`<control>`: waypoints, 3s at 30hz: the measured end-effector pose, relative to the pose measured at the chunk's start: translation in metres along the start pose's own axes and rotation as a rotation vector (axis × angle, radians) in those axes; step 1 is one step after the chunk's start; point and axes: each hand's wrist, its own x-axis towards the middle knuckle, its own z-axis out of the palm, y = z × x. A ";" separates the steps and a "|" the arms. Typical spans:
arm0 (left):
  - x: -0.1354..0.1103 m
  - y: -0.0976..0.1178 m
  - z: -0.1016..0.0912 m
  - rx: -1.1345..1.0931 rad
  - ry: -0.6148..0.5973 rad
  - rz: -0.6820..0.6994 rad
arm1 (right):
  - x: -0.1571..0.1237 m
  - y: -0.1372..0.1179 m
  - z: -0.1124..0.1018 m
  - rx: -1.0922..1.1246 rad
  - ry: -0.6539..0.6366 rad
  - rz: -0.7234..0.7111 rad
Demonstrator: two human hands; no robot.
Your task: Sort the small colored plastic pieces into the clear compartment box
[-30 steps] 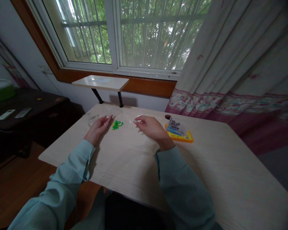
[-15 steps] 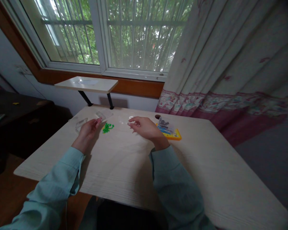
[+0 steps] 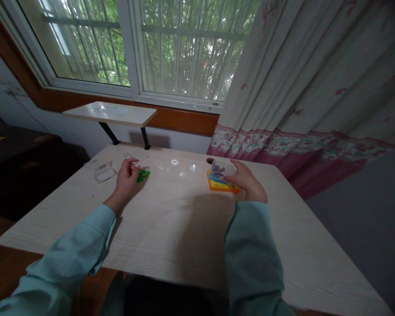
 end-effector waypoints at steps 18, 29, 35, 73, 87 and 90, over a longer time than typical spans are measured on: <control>-0.014 0.012 0.002 0.259 -0.541 0.222 | -0.026 -0.113 0.010 0.305 -0.347 -0.364; -0.014 -0.003 0.010 -0.148 -0.497 0.078 | -0.057 -0.174 0.044 0.079 -0.286 -0.652; -0.016 0.008 0.006 0.155 -0.389 0.142 | -0.065 -0.191 0.042 0.029 -0.249 -0.776; -0.017 -0.001 0.013 -0.352 -0.388 -0.121 | -0.077 -0.204 0.029 -0.004 -0.128 -0.555; -0.021 0.029 0.025 -0.789 -0.499 -0.691 | -0.070 -0.201 0.029 -0.014 -0.032 -0.309; -0.025 0.030 0.025 -0.821 -0.502 -0.715 | -0.072 -0.205 0.032 -0.004 -0.069 -0.306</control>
